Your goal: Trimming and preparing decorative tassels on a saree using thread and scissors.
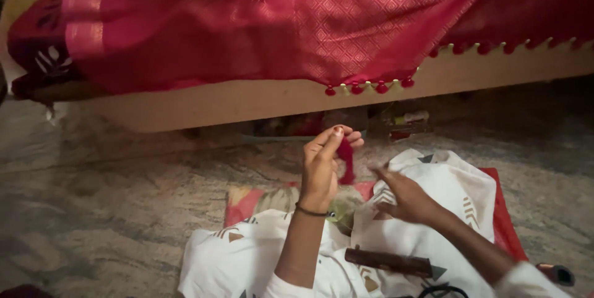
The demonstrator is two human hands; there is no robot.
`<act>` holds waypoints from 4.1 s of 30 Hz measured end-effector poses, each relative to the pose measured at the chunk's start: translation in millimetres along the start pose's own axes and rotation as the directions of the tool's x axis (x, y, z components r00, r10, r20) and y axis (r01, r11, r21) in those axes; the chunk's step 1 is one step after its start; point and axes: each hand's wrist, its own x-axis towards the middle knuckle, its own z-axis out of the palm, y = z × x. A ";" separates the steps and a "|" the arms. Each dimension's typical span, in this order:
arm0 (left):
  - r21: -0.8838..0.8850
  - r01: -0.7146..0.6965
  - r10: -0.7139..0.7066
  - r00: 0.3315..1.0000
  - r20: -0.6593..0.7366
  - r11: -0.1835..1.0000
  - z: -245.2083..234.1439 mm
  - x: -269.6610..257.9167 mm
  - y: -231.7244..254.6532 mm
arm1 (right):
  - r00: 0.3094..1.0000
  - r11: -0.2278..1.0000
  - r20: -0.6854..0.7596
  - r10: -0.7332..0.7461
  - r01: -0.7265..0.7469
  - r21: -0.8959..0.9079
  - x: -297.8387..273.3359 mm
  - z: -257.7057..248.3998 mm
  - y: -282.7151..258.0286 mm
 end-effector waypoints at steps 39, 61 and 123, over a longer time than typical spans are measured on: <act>0.089 -0.146 0.144 0.989 0.036 0.985 -23.6 75.3 2.8 | 0.804 0.353 -0.041 0.593 -0.213 0.911 115.2 -74.1 -44.6; -0.121 -0.055 0.067 0.993 0.100 0.991 0.9 72.9 -7.3 | 0.689 -0.296 -0.004 0.725 0.316 0.901 109.6 -147.9 6.7; 0.170 0.138 -0.173 0.961 0.216 0.976 -2.5 96.4 38.8 | 0.518 0.978 0.837 0.177 0.000 -0.207 -173.2 3.6 5.0</act>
